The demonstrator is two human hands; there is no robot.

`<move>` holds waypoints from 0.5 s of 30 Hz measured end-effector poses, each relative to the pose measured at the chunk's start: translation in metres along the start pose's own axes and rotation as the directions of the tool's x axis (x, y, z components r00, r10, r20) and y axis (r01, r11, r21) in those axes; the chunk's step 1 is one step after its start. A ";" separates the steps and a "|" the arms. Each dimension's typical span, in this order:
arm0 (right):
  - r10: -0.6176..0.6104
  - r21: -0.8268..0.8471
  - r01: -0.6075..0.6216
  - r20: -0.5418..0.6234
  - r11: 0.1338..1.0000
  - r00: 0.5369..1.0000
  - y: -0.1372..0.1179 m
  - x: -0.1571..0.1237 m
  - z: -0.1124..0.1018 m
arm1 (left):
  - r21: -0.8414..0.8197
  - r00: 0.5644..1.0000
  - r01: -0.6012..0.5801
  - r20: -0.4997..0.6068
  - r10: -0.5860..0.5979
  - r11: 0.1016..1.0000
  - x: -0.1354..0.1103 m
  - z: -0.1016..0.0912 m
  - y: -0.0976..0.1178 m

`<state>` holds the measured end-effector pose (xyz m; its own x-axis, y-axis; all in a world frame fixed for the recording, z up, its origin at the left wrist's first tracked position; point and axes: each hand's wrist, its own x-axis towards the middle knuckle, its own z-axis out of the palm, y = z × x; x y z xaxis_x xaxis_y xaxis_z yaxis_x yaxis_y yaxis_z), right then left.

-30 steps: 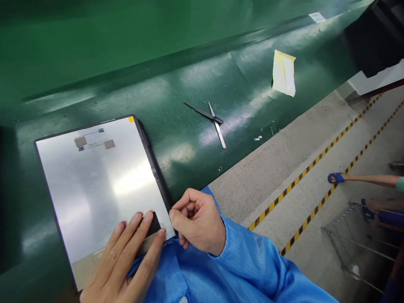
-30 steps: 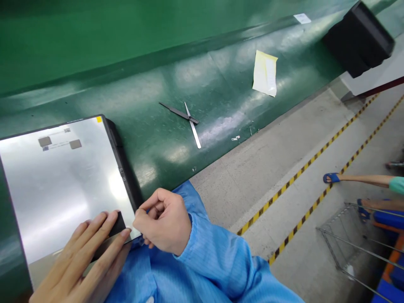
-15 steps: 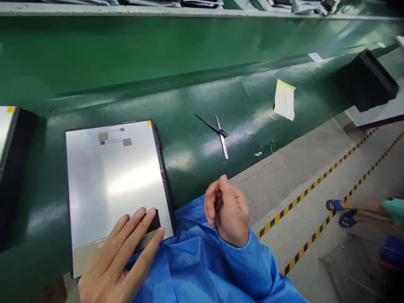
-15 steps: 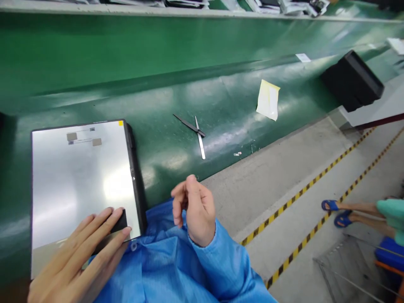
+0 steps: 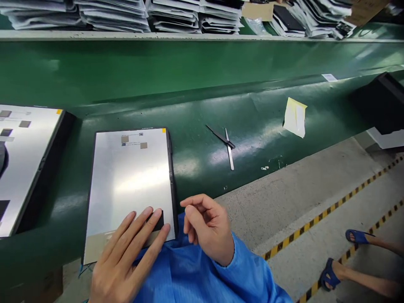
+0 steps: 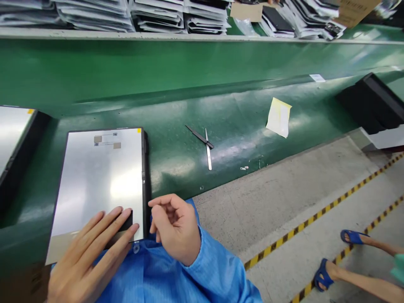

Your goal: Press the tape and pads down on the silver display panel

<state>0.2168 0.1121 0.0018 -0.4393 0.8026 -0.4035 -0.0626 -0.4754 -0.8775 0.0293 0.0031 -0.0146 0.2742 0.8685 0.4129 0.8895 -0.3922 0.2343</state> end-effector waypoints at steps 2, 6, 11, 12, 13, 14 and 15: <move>-0.078 -0.119 0.078 0.003 0.990 0.997 -0.003 0.001 0.002 | -0.010 0.998 -0.050 0.030 0.051 0.999 -0.001 -0.003 -0.004; -0.473 -0.509 0.409 0.006 0.757 0.881 -0.015 0.012 0.008 | -0.087 0.981 -0.154 0.102 0.163 0.984 -0.004 -0.017 -0.023; -0.749 -0.718 0.672 0.340 0.184 0.568 -0.031 0.048 0.020 | -0.041 0.958 -0.253 0.130 0.256 0.967 -0.016 -0.036 -0.057; -0.734 -0.726 0.680 0.404 0.106 0.546 -0.033 0.056 0.022 | -0.004 0.969 -0.200 0.144 0.198 0.980 -0.020 -0.040 -0.059; -0.711 -0.737 0.674 0.452 0.043 0.539 -0.036 0.063 0.023 | 0.033 0.984 -0.120 0.139 0.114 0.992 -0.025 -0.043 -0.058; -0.688 -0.746 0.666 0.489 -0.010 0.537 -0.038 0.071 0.024 | 0.072 0.994 -0.015 0.111 0.007 0.997 -0.031 -0.045 -0.052; -0.668 -0.756 0.653 0.510 -0.046 0.543 -0.041 0.078 0.025 | 0.101 0.994 0.095 0.051 -0.101 0.990 -0.038 -0.046 -0.043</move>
<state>0.1632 0.1848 0.0126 -0.6534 0.5693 0.4990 0.3934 0.8185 -0.4187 -0.0367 -0.0268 0.0004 0.2015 0.9179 0.3418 0.9439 -0.2752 0.1826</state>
